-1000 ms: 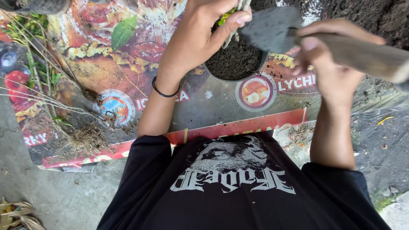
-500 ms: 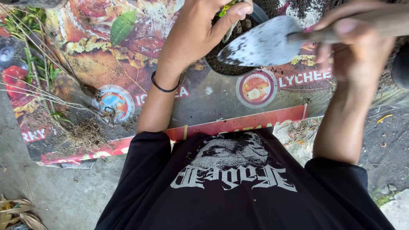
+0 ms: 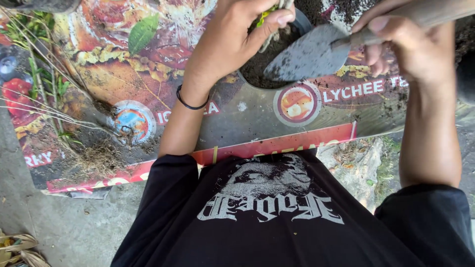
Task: The user is planting a small sapling into a pot, filling it with soil using a trowel, and then decorating the top of the soil with white stones.
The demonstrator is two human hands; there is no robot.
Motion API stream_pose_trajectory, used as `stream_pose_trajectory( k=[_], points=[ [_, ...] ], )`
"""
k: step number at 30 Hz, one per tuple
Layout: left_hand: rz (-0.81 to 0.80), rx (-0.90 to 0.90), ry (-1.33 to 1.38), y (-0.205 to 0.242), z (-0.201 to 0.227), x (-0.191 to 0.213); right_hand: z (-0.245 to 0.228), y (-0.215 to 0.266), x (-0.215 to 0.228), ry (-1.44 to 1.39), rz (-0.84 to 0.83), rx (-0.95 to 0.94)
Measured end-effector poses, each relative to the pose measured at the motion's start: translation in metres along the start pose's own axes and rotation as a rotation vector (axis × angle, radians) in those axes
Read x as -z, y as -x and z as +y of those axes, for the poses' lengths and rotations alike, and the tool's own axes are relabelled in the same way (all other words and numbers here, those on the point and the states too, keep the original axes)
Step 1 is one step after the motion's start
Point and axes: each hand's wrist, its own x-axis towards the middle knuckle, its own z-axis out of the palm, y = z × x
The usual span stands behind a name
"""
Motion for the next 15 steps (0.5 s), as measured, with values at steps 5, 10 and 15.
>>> stream_pose_trajectory(
  k=[5, 10, 15],
  points=[
    [-0.005, 0.075, 0.063, 0.008, -0.010, -0.003, 0.032, 0.001, 0.035, 0.006, 0.044, -0.007],
    [-0.021, 0.093, 0.097, 0.000, -0.002, 0.002, 0.035, 0.004, 0.042, 0.021, 0.078, 0.004],
    [0.036, -0.017, 0.043, -0.001, 0.006, 0.004, 0.054, 0.002, 0.038, -0.069, 0.115, 0.065]
  ],
)
